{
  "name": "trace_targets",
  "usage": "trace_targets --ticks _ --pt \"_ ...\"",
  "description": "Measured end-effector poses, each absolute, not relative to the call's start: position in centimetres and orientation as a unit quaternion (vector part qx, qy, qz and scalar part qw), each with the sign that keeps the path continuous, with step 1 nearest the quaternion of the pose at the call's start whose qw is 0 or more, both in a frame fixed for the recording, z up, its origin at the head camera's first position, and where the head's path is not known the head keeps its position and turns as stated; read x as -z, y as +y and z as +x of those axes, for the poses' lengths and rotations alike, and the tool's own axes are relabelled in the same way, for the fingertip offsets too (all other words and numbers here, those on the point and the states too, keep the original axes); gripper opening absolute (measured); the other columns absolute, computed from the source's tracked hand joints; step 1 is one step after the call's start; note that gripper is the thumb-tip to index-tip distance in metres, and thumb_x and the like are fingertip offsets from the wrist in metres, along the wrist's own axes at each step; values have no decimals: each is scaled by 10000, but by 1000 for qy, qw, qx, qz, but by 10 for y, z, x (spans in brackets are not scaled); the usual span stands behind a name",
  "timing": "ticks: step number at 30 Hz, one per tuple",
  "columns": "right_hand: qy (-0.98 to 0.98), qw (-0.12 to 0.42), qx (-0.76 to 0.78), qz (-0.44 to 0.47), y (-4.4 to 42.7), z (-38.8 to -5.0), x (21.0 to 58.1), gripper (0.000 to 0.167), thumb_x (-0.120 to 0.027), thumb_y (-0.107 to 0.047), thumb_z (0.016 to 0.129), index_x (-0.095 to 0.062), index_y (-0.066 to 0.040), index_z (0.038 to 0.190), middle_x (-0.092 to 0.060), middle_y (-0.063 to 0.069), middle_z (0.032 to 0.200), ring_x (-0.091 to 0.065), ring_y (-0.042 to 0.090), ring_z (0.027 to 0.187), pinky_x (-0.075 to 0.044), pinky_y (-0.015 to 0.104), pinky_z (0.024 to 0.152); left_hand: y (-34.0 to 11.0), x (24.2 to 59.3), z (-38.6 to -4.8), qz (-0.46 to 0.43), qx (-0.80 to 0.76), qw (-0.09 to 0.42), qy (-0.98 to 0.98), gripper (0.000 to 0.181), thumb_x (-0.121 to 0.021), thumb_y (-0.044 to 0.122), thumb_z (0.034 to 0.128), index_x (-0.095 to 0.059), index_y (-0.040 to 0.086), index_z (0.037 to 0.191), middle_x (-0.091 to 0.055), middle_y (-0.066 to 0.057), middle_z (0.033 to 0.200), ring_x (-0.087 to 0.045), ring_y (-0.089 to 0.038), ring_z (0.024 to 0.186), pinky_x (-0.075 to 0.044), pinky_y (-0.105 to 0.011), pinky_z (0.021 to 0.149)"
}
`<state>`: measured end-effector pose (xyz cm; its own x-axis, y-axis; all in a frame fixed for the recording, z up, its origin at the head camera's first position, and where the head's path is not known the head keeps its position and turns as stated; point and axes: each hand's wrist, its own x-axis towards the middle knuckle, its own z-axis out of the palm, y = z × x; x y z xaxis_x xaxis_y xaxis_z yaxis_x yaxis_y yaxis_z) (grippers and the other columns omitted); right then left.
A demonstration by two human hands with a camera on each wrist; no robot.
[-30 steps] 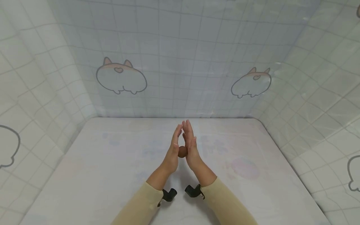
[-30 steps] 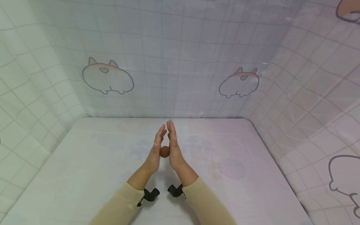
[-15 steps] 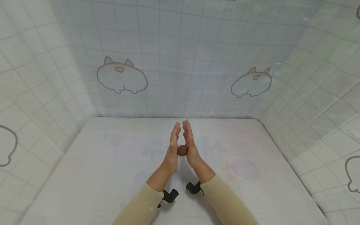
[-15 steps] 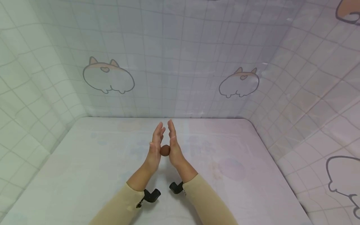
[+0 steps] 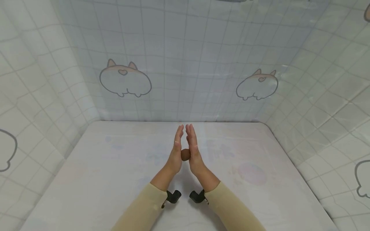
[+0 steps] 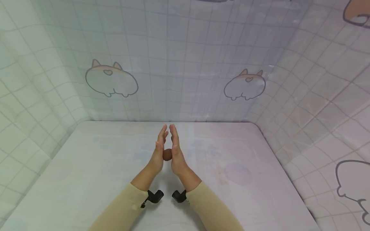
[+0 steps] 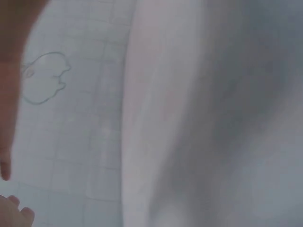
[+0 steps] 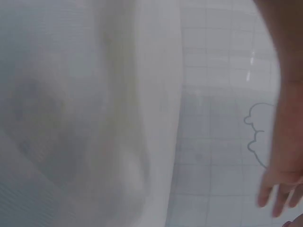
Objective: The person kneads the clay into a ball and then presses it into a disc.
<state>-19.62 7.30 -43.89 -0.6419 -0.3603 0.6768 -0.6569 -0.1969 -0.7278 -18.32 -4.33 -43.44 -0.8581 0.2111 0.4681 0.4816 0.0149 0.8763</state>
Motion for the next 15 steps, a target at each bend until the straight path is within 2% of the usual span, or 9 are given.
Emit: trace_targets --ticks 7,11,15 --pt "-665 154 -620 387 78 -207 438 855 -49 -683 1007 32 -79 1607 -43 161 1665 -56 307 1530 -84 522 1202 -38 441 -177 -247 673 67 -694 887 -64 792 932 -18 238 1623 11 37 1673 -46 -256 1528 -25 -700 1128" --pt "-676 136 -623 369 80 -212 444 866 -62 -716 990 27 -124 1615 -41 117 1674 -61 285 1532 -84 575 1188 -37 436 -174 -248 691 63 -676 931 -87 829 904 -10 240 1621 18 19 1673 -27 -263 1528 -8 -700 1126" --pt "-667 111 -638 369 80 -212 451 860 -84 -732 984 48 -167 1617 -34 74 1677 -46 278 1532 -57 589 1184 -37 431 -174 -260 694 82 -667 943 -95 829 905 11 223 1620 24 4 1674 -10 -244 1528 12 -690 1126"
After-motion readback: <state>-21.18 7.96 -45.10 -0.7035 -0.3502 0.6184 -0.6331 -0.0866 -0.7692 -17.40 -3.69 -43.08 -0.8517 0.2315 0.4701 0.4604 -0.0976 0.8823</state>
